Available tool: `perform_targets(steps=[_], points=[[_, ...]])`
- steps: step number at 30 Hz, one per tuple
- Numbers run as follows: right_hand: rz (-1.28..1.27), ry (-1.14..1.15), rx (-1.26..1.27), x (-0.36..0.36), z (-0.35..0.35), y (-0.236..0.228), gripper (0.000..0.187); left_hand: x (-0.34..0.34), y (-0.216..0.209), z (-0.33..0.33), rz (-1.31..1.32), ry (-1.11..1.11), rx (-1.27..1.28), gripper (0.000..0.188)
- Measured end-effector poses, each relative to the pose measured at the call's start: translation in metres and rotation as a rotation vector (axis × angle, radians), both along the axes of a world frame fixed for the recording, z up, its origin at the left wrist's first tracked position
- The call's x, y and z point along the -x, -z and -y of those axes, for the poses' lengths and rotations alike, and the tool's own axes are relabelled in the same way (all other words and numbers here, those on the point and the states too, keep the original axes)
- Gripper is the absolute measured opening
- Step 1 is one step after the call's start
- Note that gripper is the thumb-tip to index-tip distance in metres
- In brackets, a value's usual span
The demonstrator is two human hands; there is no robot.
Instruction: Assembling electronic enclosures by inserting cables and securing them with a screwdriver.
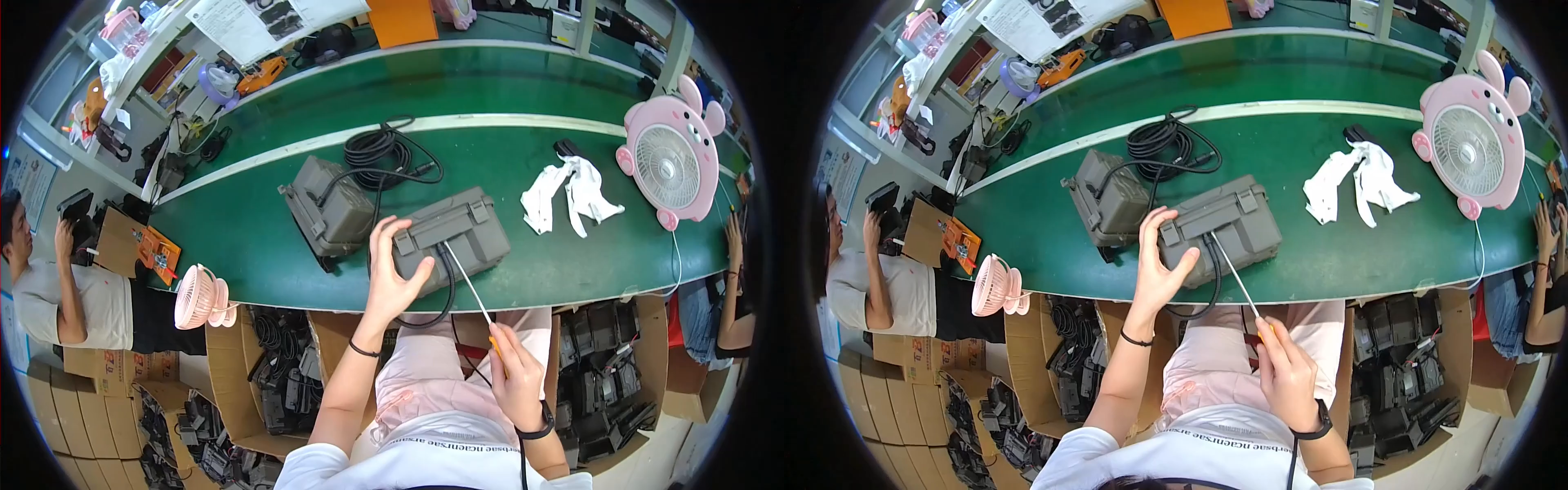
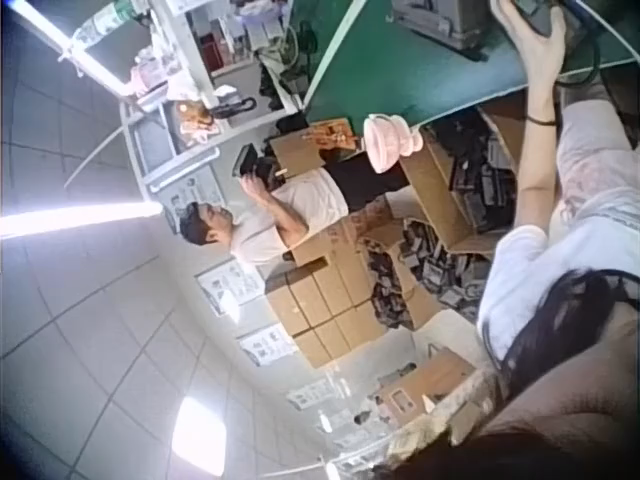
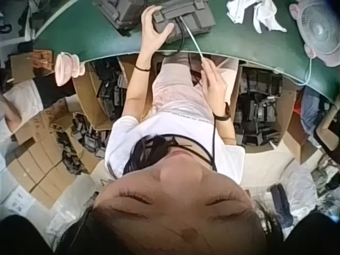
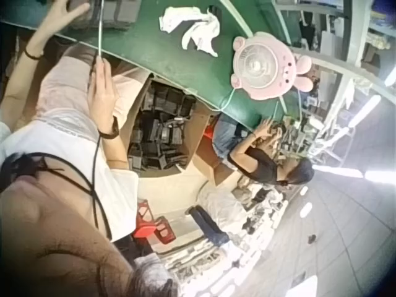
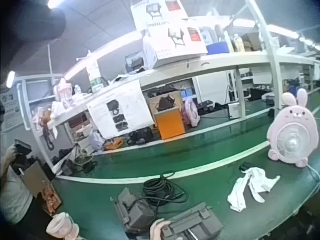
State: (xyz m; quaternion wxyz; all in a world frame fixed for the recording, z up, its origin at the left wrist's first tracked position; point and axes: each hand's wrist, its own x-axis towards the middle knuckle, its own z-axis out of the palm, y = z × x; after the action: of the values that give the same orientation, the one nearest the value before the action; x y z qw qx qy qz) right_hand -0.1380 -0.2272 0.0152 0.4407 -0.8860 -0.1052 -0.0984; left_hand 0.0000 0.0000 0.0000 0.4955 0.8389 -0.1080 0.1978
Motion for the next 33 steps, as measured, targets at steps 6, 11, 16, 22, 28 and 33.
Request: perform_targets(steps=[6,11,16,22,28,33], points=[[-0.556,-0.006,-0.901,-0.004,0.004,0.011,0.048,0.002,0.003,0.008,0.026,-0.074,0.053,0.061],[-0.226,0.054,-0.351,0.007,0.015,0.002,0.035,0.009,0.006,0.015,0.058,-0.161,0.08,0.058],[0.097,-0.029,-0.026,0.005,0.0,-0.014,0.038,0.014,0.003,0.023,0.072,-0.203,0.075,0.06],[0.344,0.056,0.362,0.0,-0.009,0.004,0.045,0.016,0.003,0.028,0.088,-0.244,0.07,0.06],[0.425,0.066,0.417,-0.002,-0.007,0.021,0.042,0.014,0.003,0.024,0.095,-0.212,0.068,0.06],[0.199,0.01,0.043,-0.001,-0.013,0.017,0.036,0.013,0.001,0.017,0.049,-0.158,0.081,0.06]])
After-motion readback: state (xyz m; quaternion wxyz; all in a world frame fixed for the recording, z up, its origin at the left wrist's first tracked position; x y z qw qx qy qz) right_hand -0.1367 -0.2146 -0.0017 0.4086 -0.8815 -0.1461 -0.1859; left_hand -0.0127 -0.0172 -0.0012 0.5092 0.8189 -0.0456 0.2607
